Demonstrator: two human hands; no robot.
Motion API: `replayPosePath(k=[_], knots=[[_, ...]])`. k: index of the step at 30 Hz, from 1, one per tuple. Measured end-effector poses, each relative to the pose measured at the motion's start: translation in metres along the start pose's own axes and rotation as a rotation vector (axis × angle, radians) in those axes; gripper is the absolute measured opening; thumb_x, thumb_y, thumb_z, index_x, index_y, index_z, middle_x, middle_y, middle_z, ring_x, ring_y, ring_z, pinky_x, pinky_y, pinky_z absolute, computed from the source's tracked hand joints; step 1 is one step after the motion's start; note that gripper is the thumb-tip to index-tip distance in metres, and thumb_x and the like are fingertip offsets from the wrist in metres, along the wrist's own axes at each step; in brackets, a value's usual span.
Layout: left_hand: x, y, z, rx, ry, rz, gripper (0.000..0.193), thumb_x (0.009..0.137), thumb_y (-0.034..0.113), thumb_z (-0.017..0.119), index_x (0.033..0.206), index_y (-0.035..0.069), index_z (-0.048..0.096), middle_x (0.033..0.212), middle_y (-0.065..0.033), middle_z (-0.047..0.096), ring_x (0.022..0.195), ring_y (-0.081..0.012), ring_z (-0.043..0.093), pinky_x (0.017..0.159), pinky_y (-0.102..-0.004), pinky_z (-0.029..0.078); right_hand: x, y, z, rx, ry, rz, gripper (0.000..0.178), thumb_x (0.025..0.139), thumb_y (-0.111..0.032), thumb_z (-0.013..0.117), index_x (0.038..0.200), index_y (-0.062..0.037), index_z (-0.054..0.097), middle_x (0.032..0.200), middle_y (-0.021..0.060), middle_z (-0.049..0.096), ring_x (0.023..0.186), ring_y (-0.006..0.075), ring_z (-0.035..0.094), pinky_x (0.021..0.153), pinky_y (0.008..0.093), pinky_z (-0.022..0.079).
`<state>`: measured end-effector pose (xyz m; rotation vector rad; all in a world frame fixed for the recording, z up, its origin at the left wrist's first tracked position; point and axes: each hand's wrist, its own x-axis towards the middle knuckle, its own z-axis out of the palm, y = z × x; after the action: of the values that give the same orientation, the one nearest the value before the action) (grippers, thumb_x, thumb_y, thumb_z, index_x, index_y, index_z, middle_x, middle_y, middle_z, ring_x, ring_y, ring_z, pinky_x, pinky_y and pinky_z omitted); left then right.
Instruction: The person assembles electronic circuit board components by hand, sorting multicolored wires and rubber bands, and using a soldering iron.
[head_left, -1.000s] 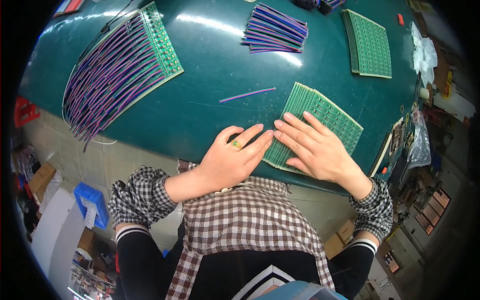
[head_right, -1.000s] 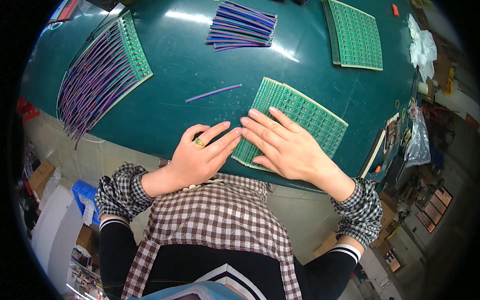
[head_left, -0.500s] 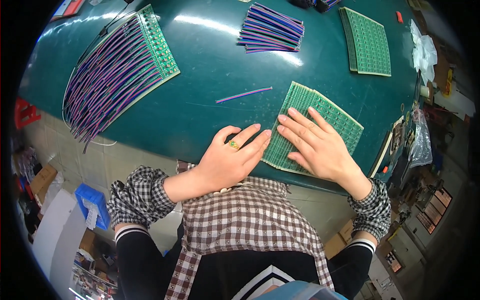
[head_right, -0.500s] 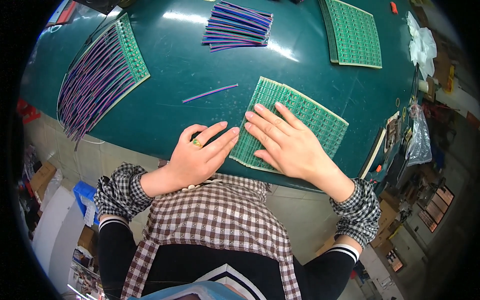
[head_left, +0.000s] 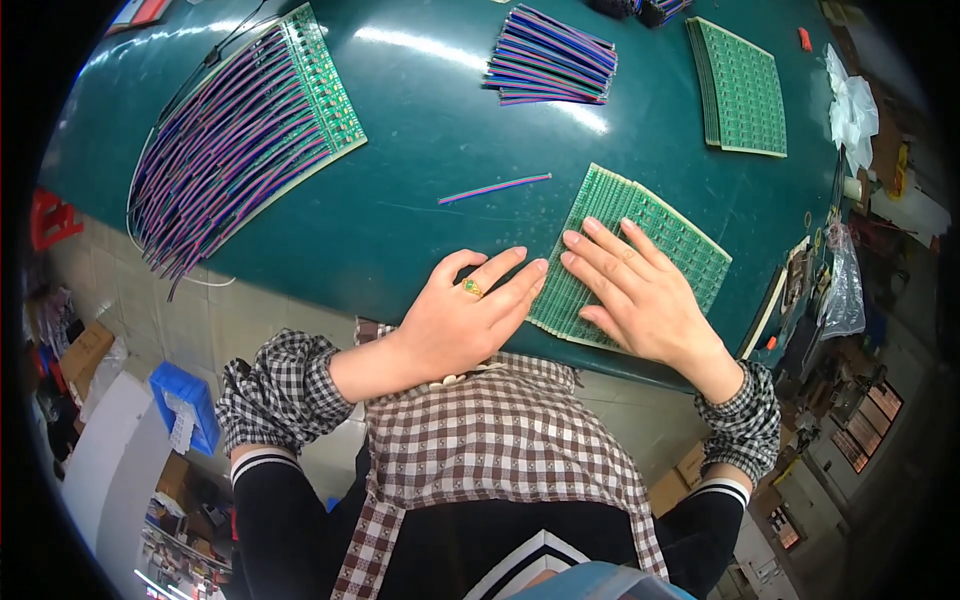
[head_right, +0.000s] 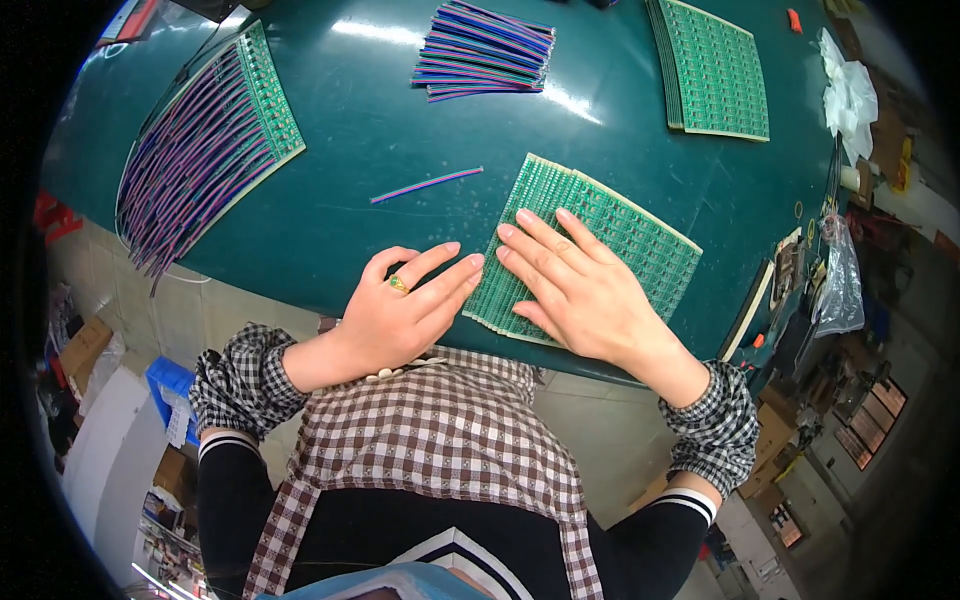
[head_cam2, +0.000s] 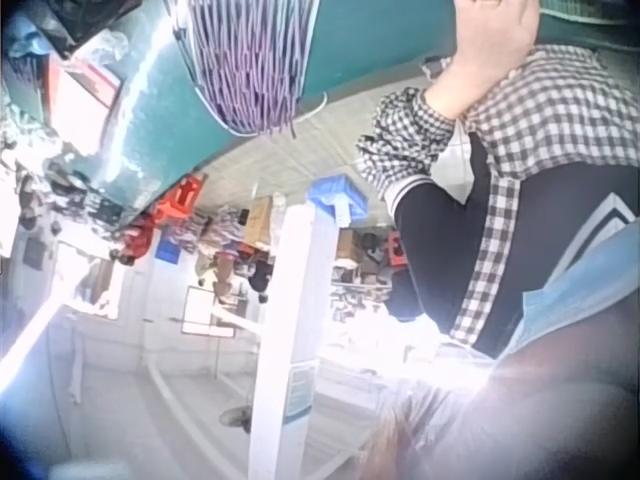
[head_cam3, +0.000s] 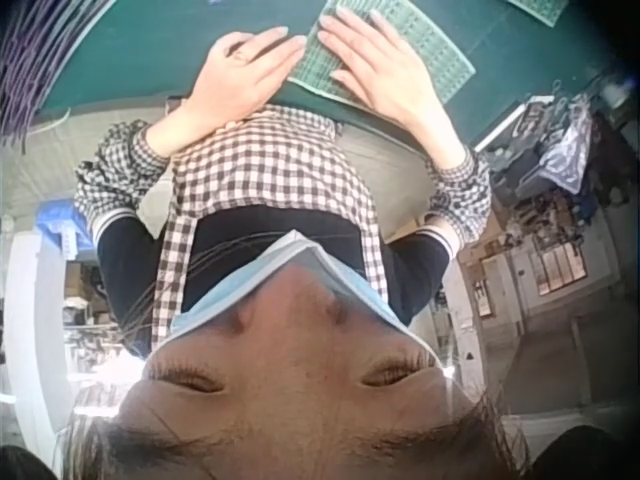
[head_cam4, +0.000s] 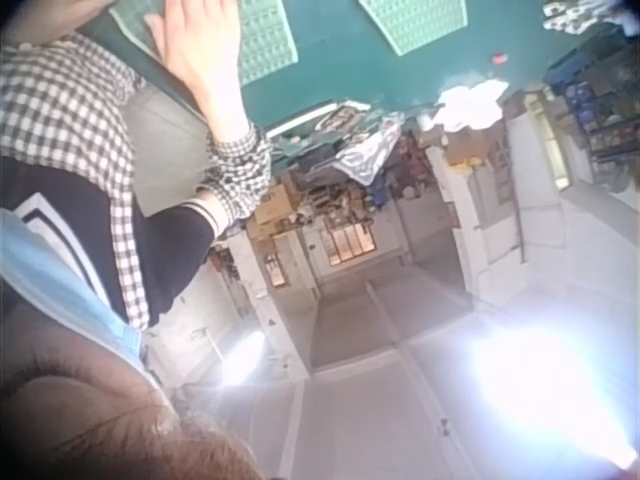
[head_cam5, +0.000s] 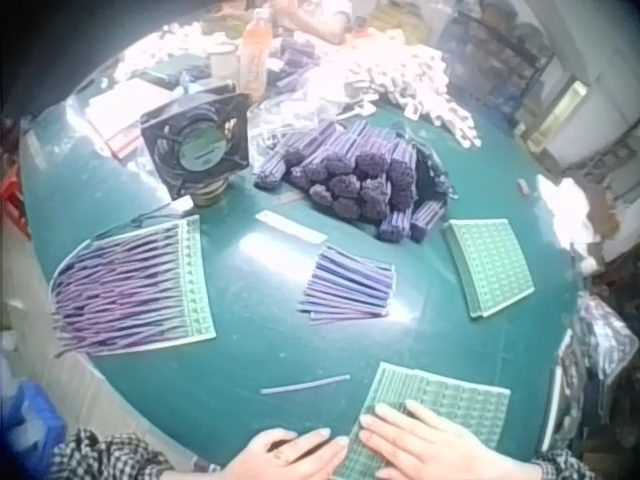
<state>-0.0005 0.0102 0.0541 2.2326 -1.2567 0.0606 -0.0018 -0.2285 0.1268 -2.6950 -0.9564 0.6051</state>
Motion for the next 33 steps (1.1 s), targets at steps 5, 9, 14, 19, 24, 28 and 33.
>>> replayPosePath(k=[5,9,14,19,24,28,33], knots=[[0.000,0.000,0.000,-0.008,0.006,-0.002,0.032,0.076,0.012,0.061,0.108,0.006,0.063,0.125,-0.0032,0.055,0.114,-0.0199,0.052,0.085,-0.0388,0.039,-0.002,-0.001,0.001,-0.011,0.001,0.010,0.054,0.084,-0.032,0.059,0.128,-0.0026,0.049,0.139,0.0097,0.043,0.134,0.0251,0.034,0.111,0.0453,0.023],[0.002,0.001,0.001,-0.034,-0.001,-0.029,0.034,0.076,0.011,0.060,0.110,0.006,0.063,0.126,-0.0034,0.054,0.114,-0.0201,0.052,0.088,-0.0395,0.039,-0.001,-0.004,-0.002,-0.015,0.035,0.032,0.057,0.083,-0.035,0.060,0.128,-0.0026,0.048,0.138,0.0097,0.043,0.134,0.0252,0.033,0.111,0.0456,0.023],[0.009,0.007,0.003,-0.110,-0.001,-0.022,0.037,0.076,0.009,0.058,0.112,0.003,0.061,0.128,-0.0058,0.053,0.116,-0.0211,0.051,0.094,-0.0414,0.038,-0.004,-0.006,-0.001,-0.032,0.037,0.028,0.058,0.081,-0.036,0.061,0.128,-0.0025,0.049,0.138,0.0103,0.043,0.134,0.0253,0.033,0.111,0.0459,0.023],[0.009,0.006,0.004,-0.063,-0.049,-0.012,0.040,0.075,0.009,0.057,0.115,0.002,0.059,0.130,-0.0076,0.052,0.120,-0.0208,0.050,0.096,-0.0413,0.037,-0.008,-0.002,0.003,-0.046,0.042,0.035,0.058,0.081,-0.035,0.062,0.127,-0.0024,0.050,0.137,0.0106,0.044,0.133,0.0258,0.034,0.111,0.0461,0.024],[0.009,0.006,0.003,-0.070,-0.064,-0.022,0.040,0.075,0.009,0.058,0.115,0.003,0.059,0.131,-0.0067,0.051,0.121,-0.0202,0.048,0.096,-0.0412,0.036,-0.008,-0.001,0.006,-0.044,0.066,0.038,0.055,0.081,-0.033,0.062,0.126,-0.0020,0.051,0.137,0.0106,0.045,0.134,0.0260,0.034,0.111,0.0467,0.024],[0.009,0.006,0.003,-0.073,-0.068,-0.027,0.040,0.076,0.009,0.060,0.115,0.004,0.059,0.131,-0.0062,0.051,0.121,-0.0199,0.048,0.097,-0.0409,0.036,-0.008,-0.003,0.003,-0.007,0.080,0.061,0.054,0.082,-0.032,0.062,0.126,-0.0022,0.051,0.137,0.0104,0.044,0.134,0.0258,0.033,0.111,0.0470,0.024],[0.010,0.006,0.003,-0.071,-0.067,-0.029,0.039,0.076,0.009,0.060,0.115,0.004,0.059,0.131,-0.0060,0.051,0.121,-0.0196,0.048,0.096,-0.0404,0.036,-0.006,-0.003,0.001,-0.033,0.077,0.072,0.054,0.082,-0.031,0.062,0.126,-0.0020,0.050,0.136,0.0104,0.045,0.133,0.0258,0.034,0.110,0.0477,0.024]])
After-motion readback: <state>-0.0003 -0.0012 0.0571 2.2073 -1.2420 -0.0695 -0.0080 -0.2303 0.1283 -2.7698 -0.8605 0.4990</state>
